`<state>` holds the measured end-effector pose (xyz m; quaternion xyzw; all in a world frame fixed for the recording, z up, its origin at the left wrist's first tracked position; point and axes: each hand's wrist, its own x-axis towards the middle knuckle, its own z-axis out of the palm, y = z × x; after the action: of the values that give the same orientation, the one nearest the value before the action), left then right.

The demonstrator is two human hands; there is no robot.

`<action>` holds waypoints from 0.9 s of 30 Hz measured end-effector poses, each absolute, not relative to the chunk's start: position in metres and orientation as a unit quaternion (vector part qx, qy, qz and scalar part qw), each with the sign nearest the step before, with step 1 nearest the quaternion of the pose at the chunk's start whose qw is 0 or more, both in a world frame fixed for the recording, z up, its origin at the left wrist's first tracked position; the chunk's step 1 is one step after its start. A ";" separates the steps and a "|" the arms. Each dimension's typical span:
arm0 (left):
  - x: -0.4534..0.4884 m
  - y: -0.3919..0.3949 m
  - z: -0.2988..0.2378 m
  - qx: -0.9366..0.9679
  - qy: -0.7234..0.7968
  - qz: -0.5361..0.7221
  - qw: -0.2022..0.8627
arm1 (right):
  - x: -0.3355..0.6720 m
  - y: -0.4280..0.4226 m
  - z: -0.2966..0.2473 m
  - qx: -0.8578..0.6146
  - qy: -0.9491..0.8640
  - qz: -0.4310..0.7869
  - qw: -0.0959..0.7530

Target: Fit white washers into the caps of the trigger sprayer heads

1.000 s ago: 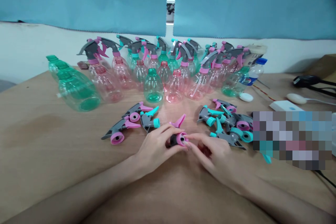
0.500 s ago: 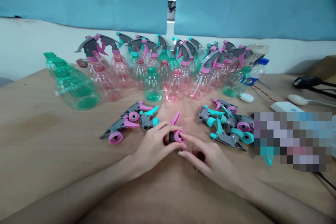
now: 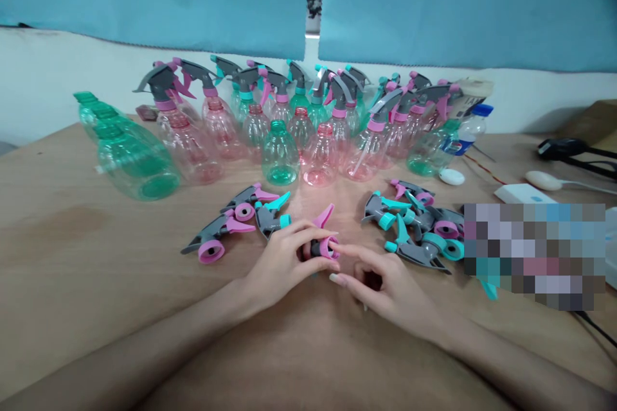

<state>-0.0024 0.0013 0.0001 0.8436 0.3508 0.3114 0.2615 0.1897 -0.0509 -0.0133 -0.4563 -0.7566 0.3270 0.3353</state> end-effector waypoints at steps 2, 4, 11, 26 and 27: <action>-0.003 0.002 -0.001 0.850 0.341 0.305 0.262 | 0.190 -0.050 -0.012 -0.463 -0.756 0.315 0.340; -0.003 0.001 -0.001 0.859 0.329 0.295 0.258 | 0.190 -0.049 -0.011 -0.471 -0.756 0.301 0.341; -0.002 0.000 -0.002 0.878 0.310 0.285 0.228 | 0.192 -0.049 -0.008 -0.464 -0.768 0.295 0.327; -0.002 -0.001 -0.002 0.861 0.333 0.310 0.227 | 0.185 -0.055 -0.012 -0.480 -0.727 0.345 0.349; -0.002 0.000 -0.002 0.861 0.333 0.308 0.232 | 0.185 -0.054 -0.012 -0.475 -0.721 0.360 0.355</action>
<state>-0.0023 -0.0002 -0.0015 0.8607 0.3331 0.3075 0.2316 0.1850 -0.0541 -0.0118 -0.4749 -0.7205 0.3599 0.3547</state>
